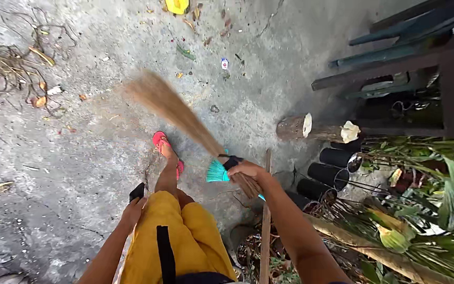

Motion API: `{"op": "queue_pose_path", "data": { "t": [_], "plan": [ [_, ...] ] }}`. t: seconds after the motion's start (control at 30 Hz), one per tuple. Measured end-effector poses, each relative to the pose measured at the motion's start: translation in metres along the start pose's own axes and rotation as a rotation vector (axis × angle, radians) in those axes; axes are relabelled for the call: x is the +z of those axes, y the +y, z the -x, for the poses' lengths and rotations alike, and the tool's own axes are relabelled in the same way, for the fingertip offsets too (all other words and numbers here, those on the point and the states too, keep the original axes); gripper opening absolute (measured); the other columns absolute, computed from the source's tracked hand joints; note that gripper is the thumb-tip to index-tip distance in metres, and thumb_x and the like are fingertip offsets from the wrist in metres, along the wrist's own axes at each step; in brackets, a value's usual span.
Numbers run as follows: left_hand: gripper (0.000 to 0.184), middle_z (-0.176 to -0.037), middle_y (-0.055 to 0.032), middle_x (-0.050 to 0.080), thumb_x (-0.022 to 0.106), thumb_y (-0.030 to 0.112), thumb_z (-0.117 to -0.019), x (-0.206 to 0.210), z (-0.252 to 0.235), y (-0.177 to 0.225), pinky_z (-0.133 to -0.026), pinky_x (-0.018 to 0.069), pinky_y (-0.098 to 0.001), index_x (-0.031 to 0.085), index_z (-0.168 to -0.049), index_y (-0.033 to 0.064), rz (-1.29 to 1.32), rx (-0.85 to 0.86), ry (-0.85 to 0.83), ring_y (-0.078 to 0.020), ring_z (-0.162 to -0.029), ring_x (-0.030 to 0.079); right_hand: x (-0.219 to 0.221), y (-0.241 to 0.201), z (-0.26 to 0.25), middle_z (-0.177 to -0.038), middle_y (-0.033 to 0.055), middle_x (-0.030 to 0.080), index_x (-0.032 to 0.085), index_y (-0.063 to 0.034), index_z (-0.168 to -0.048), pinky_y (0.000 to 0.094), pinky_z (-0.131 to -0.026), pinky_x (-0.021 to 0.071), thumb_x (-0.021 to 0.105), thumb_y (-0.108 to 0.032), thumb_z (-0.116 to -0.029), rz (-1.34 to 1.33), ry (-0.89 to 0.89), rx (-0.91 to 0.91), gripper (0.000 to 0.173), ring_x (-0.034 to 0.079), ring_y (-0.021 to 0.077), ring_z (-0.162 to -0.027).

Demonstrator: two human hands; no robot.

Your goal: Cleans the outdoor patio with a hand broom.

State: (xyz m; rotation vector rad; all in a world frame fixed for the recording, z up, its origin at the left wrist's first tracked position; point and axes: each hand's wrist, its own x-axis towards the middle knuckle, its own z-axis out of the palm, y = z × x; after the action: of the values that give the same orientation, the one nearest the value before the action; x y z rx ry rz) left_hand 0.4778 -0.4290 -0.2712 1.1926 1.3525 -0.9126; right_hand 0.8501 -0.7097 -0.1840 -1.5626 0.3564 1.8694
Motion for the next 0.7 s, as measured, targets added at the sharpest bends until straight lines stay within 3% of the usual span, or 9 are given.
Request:
{"op": "queue_pose_path", "data": {
  "t": [0.1, 0.2, 0.27, 0.33, 0.4, 0.47, 0.53, 0.57, 0.7],
  "plan": [
    [0.055, -0.139, -0.0298, 0.055, 0.048, 0.042, -0.1093, -0.006, -0.010, -0.011, -0.098, 0.0493, -0.0597, 0.052, -0.144, 0.0000, 0.219, -0.097, 0.054, -0.0427, -0.119, 0.061, -0.036, -0.030, -0.015, -0.081, 0.0054, 0.066, 0.058, -0.0033, -0.108, 0.0344, -0.070, 0.0601, 0.048, -0.024, -0.1053, -0.211, 0.252, -0.002, 0.023, 0.066, 0.0165, -0.069],
    [0.051, -0.136, -0.0301, 0.057, 0.050, 0.038, -0.1091, -0.014, -0.024, -0.025, -0.096, 0.0490, -0.0589, 0.055, -0.140, -0.0016, 0.198, -0.152, 0.060, -0.0414, -0.116, 0.061, -0.044, -0.069, -0.059, -0.084, 0.0069, 0.061, 0.051, -0.0068, -0.118, 0.0341, -0.064, 0.0579, 0.050, -0.029, -0.1037, -0.351, 0.434, 0.003, 0.027, 0.064, 0.0167, -0.068],
    [0.049, -0.130, -0.0302, 0.059, 0.050, 0.038, -0.1090, -0.024, -0.029, -0.029, -0.095, 0.0490, -0.0593, 0.058, -0.135, -0.0025, 0.130, -0.162, 0.066, -0.0409, -0.112, 0.062, -0.028, -0.076, -0.085, -0.081, 0.0065, 0.061, 0.053, -0.0073, -0.118, 0.0322, -0.060, 0.0561, 0.053, -0.029, -0.1009, -0.230, 0.380, 0.048, 0.028, 0.062, 0.0151, -0.065],
    [0.049, -0.127, -0.0306, 0.061, 0.051, 0.039, -0.1084, -0.037, -0.035, -0.019, -0.095, 0.0494, -0.0614, 0.060, -0.133, -0.0024, 0.078, -0.142, 0.076, -0.0421, -0.111, 0.063, -0.005, -0.079, -0.094, -0.081, 0.0061, 0.062, 0.055, -0.0065, -0.119, 0.0331, -0.062, 0.0562, 0.055, -0.027, -0.1007, -0.071, 0.171, 0.175, 0.027, 0.062, 0.0153, -0.065],
    [0.049, -0.127, -0.0303, 0.060, 0.051, 0.039, -0.1083, -0.048, -0.033, 0.002, -0.093, 0.0492, -0.0608, 0.058, -0.137, -0.0012, 0.070, -0.124, 0.081, -0.0415, -0.109, 0.063, 0.012, -0.081, -0.074, -0.074, 0.0041, 0.062, 0.055, -0.0088, -0.107, 0.0313, -0.058, 0.0564, 0.052, -0.027, -0.1021, -0.039, -0.012, 0.269, 0.020, 0.062, 0.0145, -0.061],
    [0.051, -0.133, -0.0294, 0.059, 0.052, 0.038, -0.1081, -0.060, -0.033, 0.033, -0.096, 0.0496, -0.0596, 0.054, -0.142, 0.0003, 0.093, -0.092, 0.090, -0.0408, -0.113, 0.063, 0.007, -0.079, -0.038, -0.074, 0.0048, 0.065, 0.056, -0.0097, -0.109, 0.0320, -0.057, 0.0576, 0.053, -0.027, -0.0995, -0.068, -0.087, 0.227, 0.020, 0.065, 0.0157, -0.060],
    [0.052, -0.135, -0.0296, 0.058, 0.052, 0.037, -0.1078, -0.071, -0.036, 0.058, -0.098, 0.0489, -0.0597, 0.052, -0.143, -0.0004, 0.106, -0.033, 0.110, -0.0412, -0.116, 0.062, -0.006, -0.074, -0.007, -0.076, 0.0072, 0.067, 0.051, -0.0100, -0.124, 0.0354, -0.059, 0.0604, 0.058, -0.026, -0.0942, -0.094, -0.112, 0.138, 0.035, 0.068, 0.0194, -0.062],
    [0.053, -0.137, -0.0294, 0.057, 0.053, 0.037, -0.1074, -0.076, -0.038, 0.070, -0.100, 0.0483, -0.0599, 0.052, -0.145, -0.0004, 0.114, -0.005, 0.122, -0.0413, -0.118, 0.061, -0.008, -0.072, 0.004, -0.076, 0.0073, 0.068, 0.050, -0.0105, -0.126, 0.0356, -0.060, 0.0610, 0.058, -0.026, -0.0931, -0.116, -0.106, 0.101, 0.037, 0.068, 0.0197, -0.062],
    [0.055, -0.144, -0.0278, 0.054, 0.054, 0.034, -0.1071, -0.081, -0.037, 0.116, -0.103, 0.0473, -0.0576, 0.047, -0.149, 0.0001, 0.211, 0.072, 0.139, -0.0400, -0.125, 0.059, 0.022, -0.081, -0.006, -0.075, 0.0069, 0.063, 0.055, -0.0060, -0.113, 0.0359, -0.061, 0.0589, 0.056, -0.024, -0.1001, -0.241, 0.196, 0.150, 0.022, 0.065, 0.0185, -0.063]
  ]
}}
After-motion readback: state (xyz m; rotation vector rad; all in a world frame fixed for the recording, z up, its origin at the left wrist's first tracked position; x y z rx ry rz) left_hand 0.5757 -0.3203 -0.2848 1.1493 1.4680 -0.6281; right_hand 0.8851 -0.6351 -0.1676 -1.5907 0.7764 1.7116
